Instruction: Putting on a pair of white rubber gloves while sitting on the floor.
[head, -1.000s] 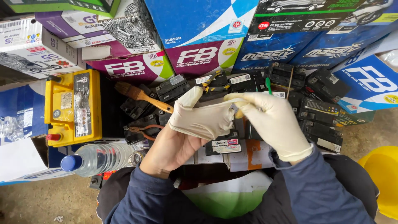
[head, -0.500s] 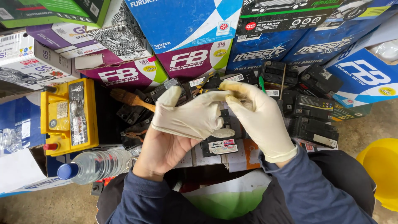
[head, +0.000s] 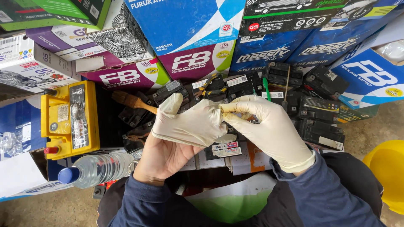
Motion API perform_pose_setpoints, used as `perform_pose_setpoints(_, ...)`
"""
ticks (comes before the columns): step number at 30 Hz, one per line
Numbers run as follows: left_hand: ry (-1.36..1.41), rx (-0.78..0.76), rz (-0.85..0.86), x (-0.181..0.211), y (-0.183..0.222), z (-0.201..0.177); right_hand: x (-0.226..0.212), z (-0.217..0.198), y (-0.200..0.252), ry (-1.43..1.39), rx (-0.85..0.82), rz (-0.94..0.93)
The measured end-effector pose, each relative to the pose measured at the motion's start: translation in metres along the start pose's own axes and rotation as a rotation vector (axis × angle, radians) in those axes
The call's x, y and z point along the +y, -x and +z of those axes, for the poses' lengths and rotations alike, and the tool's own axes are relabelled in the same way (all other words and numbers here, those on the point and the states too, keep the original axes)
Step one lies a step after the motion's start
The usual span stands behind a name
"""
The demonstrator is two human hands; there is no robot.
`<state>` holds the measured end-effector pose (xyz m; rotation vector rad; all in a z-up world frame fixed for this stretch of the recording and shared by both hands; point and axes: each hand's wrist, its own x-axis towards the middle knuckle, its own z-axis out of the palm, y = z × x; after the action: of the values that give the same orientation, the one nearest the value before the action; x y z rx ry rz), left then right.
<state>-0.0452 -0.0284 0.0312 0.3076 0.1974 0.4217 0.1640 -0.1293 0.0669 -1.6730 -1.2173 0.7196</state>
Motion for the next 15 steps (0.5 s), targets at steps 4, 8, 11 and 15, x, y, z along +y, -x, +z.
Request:
perform_pose_setpoints(4,-0.032,0.011,-0.012,-0.002,-0.001,0.004,0.003,-0.001,-0.002,0.091,-0.024,0.047)
perform_pose_setpoints(8,-0.049,-0.019,-0.025,-0.001,-0.003,0.010,0.005,-0.003,-0.003,0.079,-0.003,0.028)
perform_pose_setpoints(11,-0.050,-0.029,-0.037,0.000,-0.004,0.013,-0.018,-0.006,-0.007,0.067,0.032,0.234)
perform_pose_setpoints(15,-0.020,0.011,-0.011,0.003,-0.002,0.015,-0.030,-0.010,-0.010,0.069,0.032,0.441)
